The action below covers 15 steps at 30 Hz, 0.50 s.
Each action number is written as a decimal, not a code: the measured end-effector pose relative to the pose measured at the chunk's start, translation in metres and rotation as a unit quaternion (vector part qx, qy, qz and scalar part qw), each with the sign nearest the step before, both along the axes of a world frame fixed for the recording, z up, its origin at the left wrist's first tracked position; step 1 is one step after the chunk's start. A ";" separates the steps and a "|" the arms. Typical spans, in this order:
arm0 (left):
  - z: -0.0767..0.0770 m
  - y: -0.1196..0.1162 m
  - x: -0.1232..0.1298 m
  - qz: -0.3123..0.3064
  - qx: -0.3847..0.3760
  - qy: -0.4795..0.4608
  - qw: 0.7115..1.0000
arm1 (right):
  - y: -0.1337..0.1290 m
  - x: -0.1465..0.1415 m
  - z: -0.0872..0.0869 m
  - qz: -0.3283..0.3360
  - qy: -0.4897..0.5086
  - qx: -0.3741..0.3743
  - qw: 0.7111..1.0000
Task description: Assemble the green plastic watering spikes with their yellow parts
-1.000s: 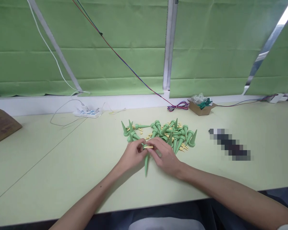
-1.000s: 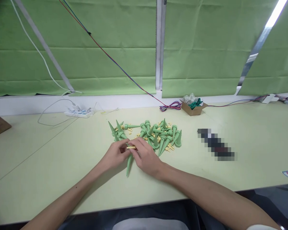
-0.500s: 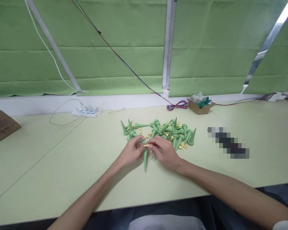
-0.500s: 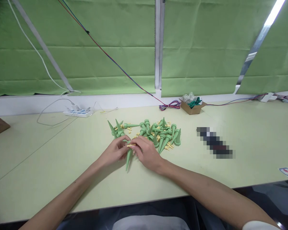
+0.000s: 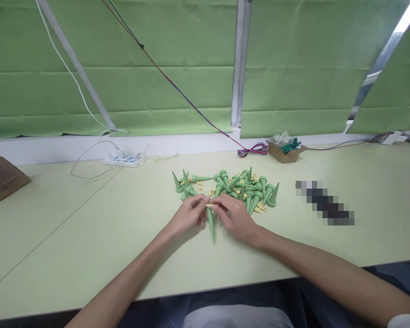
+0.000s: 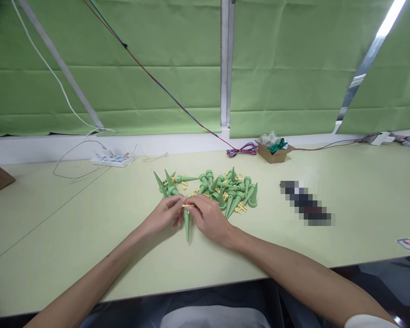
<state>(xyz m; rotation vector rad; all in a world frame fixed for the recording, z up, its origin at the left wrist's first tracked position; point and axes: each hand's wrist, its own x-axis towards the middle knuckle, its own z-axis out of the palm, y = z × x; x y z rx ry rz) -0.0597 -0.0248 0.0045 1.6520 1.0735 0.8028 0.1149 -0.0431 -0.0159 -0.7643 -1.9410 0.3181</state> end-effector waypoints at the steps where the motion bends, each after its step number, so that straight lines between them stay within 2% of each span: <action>1: 0.000 0.000 0.000 0.004 0.006 -0.002 1.000 | 0.000 0.000 0.000 -0.004 -0.001 0.001 1.000; 7: 0.003 0.001 -0.001 0.030 0.015 -0.012 0.999 | 0.000 0.001 -0.001 -0.019 0.012 0.000 1.000; 15: 0.004 0.000 0.000 0.033 0.009 -0.037 0.999 | -0.002 0.002 -0.001 -0.029 0.034 -0.019 0.999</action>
